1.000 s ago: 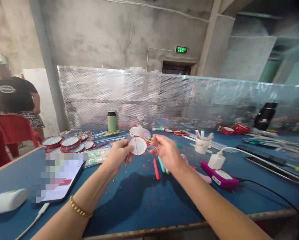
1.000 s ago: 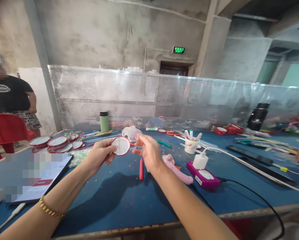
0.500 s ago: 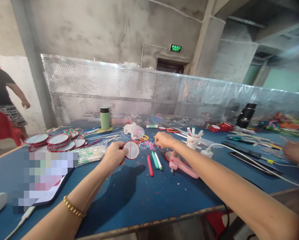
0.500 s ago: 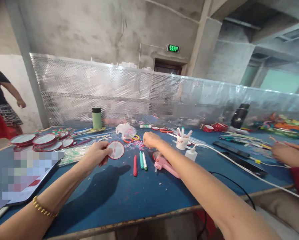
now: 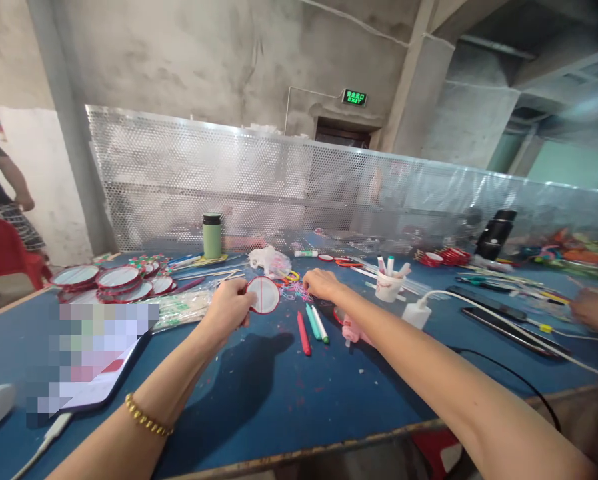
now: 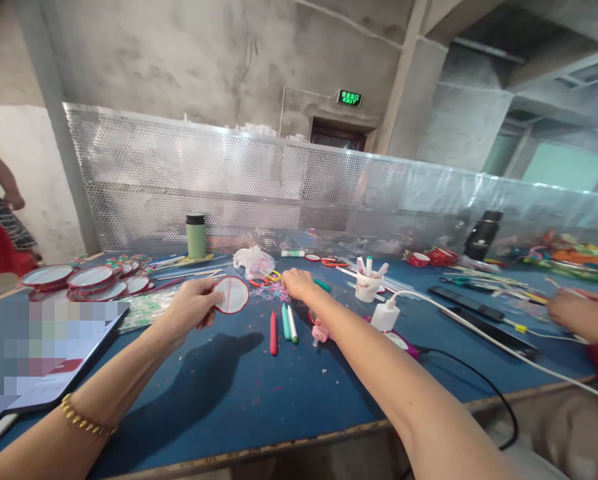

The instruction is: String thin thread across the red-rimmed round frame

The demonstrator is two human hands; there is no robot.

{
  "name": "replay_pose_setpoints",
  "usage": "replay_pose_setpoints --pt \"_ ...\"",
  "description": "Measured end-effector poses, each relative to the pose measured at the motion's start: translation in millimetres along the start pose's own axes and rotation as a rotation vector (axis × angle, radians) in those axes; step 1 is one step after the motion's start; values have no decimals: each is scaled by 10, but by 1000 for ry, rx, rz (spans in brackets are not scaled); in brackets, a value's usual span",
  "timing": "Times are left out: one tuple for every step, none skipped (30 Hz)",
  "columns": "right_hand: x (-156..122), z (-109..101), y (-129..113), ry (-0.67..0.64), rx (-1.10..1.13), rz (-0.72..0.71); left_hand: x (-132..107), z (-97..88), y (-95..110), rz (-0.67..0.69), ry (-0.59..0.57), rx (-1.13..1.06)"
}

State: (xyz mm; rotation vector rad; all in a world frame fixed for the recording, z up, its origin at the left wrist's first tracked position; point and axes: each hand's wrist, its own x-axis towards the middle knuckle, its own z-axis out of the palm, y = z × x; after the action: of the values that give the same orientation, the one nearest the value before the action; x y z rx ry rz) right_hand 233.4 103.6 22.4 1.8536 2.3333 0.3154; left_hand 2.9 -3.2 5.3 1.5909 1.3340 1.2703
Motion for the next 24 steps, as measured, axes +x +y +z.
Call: replay_pose_setpoints --pt "-5 5 -2 14 -13 -6 4 1 -8 2 0 2" --pt "-12 5 -2 26 -24 -9 9 3 -17 6 0 5" --pt "-18 0 -1 39 -34 -11 16 5 -27 10 1 7" --pt "-25 -7 2 51 -41 -13 23 8 -37 15 3 10" --pt "-33 -15 6 61 -45 -15 30 10 -46 19 5 13" --pt "-40 -22 11 69 -47 -18 37 12 -53 23 6 18" --pt "-47 -28 17 77 -46 -20 42 13 -58 25 5 24" --pt "-54 -31 26 85 -42 -21 46 13 -60 26 5 31" --pt "-60 -33 38 94 -35 -23 49 13 -60 27 3 39" --pt "-66 -32 53 104 -24 -23 49 12 -59 27 2 48" --pt "-71 -32 73 117 -8 -21 48 10 -57 28 3 58" --pt "-75 -32 96 131 11 -19 44 8 -56 31 4 71" --pt "-77 -34 121 147 35 -17 39 6 -54 34 5 84" --pt "-79 -39 147 164 65 -16 34 4 -52 38 5 100" --pt "-80 -49 171 182 99 -18 28 1 -50 41 4 118" --pt "-82 -62 193 201 139 -24 23 -2 -49 44 1 137" --pt "-85 -79 211 222 184 -34 19 -5 -47 46 -2 157" --pt "-91 -100 223 243 233 -47 17 -8 -46 47 -8 179" --pt "-101 -123 230 262 286 -63 19 -10 -46 47 -15 202" --pt "-117 -147 231 277 341 -80 22 -11 -47 45 -27 229" --pt "-141 -172 224 287 399 -97 26 -11 -49 41 -47 259" --pt "-173 -197 208 292 457 -112 30 -8 -53 32 -78 295" --pt "-216 -222 180 290 516 -125 31 -3 -57 18 -119 336" --pt "-268 -247 140 285 572 -138 28 3 -60 -1 -168 382"
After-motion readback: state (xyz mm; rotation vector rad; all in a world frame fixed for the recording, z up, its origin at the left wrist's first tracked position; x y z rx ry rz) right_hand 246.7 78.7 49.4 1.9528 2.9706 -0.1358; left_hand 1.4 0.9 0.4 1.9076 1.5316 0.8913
